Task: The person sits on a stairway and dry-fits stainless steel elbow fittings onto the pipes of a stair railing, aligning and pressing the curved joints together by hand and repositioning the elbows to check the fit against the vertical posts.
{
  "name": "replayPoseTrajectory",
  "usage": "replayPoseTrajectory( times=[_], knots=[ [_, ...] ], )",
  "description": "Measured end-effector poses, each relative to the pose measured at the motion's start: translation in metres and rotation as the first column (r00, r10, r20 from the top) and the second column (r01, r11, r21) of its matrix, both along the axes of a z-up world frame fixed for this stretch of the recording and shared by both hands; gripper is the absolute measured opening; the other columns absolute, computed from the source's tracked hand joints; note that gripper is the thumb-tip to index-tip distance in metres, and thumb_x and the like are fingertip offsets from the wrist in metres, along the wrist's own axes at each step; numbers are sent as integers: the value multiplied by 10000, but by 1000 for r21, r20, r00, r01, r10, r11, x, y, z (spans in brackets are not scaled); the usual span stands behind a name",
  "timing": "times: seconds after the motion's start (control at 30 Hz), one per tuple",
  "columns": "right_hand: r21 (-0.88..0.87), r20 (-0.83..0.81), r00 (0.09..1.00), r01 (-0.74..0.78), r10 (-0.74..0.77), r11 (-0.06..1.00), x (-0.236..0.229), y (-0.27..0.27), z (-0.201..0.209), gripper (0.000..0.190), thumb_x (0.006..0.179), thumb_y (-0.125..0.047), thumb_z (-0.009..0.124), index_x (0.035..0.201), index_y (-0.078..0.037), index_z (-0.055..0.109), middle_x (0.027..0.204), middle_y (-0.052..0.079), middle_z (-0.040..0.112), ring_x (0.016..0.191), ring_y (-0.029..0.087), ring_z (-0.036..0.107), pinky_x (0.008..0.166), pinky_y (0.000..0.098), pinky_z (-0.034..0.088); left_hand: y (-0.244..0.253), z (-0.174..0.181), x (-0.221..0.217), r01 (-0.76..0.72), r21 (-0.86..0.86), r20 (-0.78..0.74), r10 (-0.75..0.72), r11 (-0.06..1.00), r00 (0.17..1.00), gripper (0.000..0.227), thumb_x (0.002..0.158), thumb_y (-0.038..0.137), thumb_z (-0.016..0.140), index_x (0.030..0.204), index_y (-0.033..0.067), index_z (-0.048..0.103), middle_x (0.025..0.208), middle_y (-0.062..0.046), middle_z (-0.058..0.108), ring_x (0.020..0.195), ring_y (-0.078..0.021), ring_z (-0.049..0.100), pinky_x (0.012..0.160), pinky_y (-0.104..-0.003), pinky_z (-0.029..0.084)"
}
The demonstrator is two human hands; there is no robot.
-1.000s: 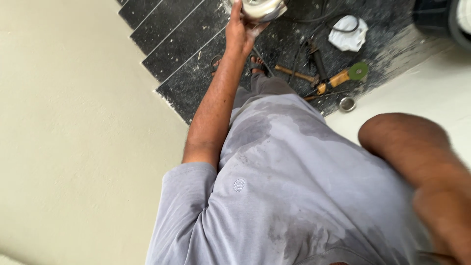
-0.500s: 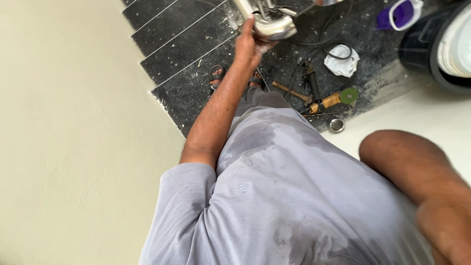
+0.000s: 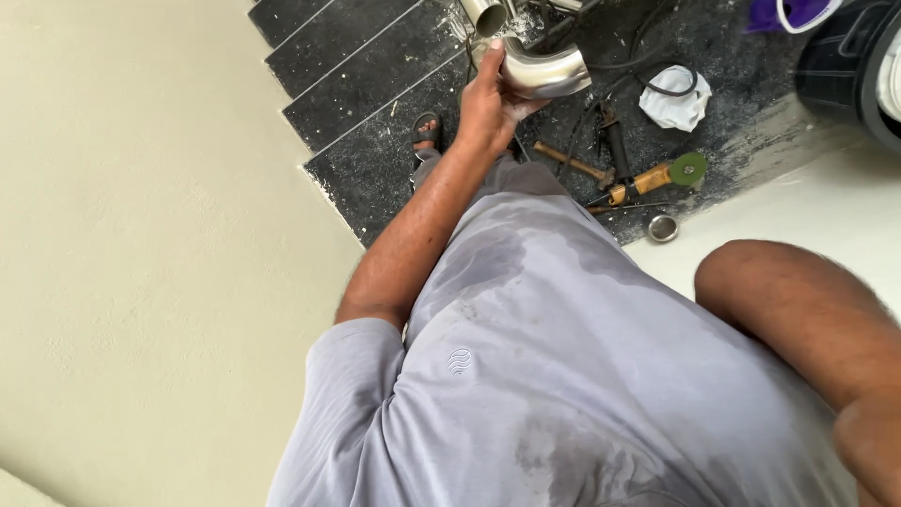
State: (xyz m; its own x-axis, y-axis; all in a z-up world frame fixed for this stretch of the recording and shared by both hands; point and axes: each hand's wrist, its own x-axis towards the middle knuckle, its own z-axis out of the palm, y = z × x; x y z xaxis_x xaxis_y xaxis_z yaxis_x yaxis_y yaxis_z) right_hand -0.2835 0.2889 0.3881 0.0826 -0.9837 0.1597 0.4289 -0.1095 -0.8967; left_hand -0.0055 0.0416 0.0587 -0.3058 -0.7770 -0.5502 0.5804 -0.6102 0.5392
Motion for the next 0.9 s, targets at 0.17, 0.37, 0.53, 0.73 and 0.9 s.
replayPoseTrajectory(
  times=[0.17,0.37,0.53,0.73,0.9],
  knots=[
    [32,7,999,48,-49,998,23,-26,-18,508,1014,-69,706,1462,-116,472,1283,92,626,1140,227,658,988,460,626,3,1,-4,32,-13,1,-32,999,999,817,967,512,571,1414,-125,322,1300,-344,486,1231,-424,617,996,-648,596],
    [30,10,1000,29,-30,999,83,-130,-13,528,1026,-77,695,1495,-107,454,1314,102,624,1167,240,653,1025,471,621,3,-10,-5,-15,13,-33,15,1000,999,821,958,497,587,1420,-114,292,1273,-327,464,1233,-437,594,990,-675,585],
    [32,13,1000,23,-24,999,53,-166,-118,545,1037,-84,686,1522,-100,439,1339,110,621,1189,251,650,1056,480,617,4,4,-2,-10,-1,22,10,1000,1000,812,970,495,582,1404,-136,313,1251,-339,481,1230,-438,605,993,-677,589],
    [104,102,995,-22,11,994,39,-208,-241,618,1101,-81,813,1515,-113,356,1324,113,590,1290,255,618,1149,445,559,11,14,-7,23,-47,-30,-24,999,999,799,980,499,587,1395,-140,346,1233,-327,505,1207,-410,611,978,-661,602],
    [101,57,998,-2,-4,995,50,-212,-251,624,1074,-189,828,1506,-102,386,1322,136,628,1271,249,641,1114,417,569,14,22,-4,-16,-48,-74,13,999,997,792,1003,497,576,1379,-164,357,1250,-347,515,1195,-419,624,978,-654,599]
  ],
)
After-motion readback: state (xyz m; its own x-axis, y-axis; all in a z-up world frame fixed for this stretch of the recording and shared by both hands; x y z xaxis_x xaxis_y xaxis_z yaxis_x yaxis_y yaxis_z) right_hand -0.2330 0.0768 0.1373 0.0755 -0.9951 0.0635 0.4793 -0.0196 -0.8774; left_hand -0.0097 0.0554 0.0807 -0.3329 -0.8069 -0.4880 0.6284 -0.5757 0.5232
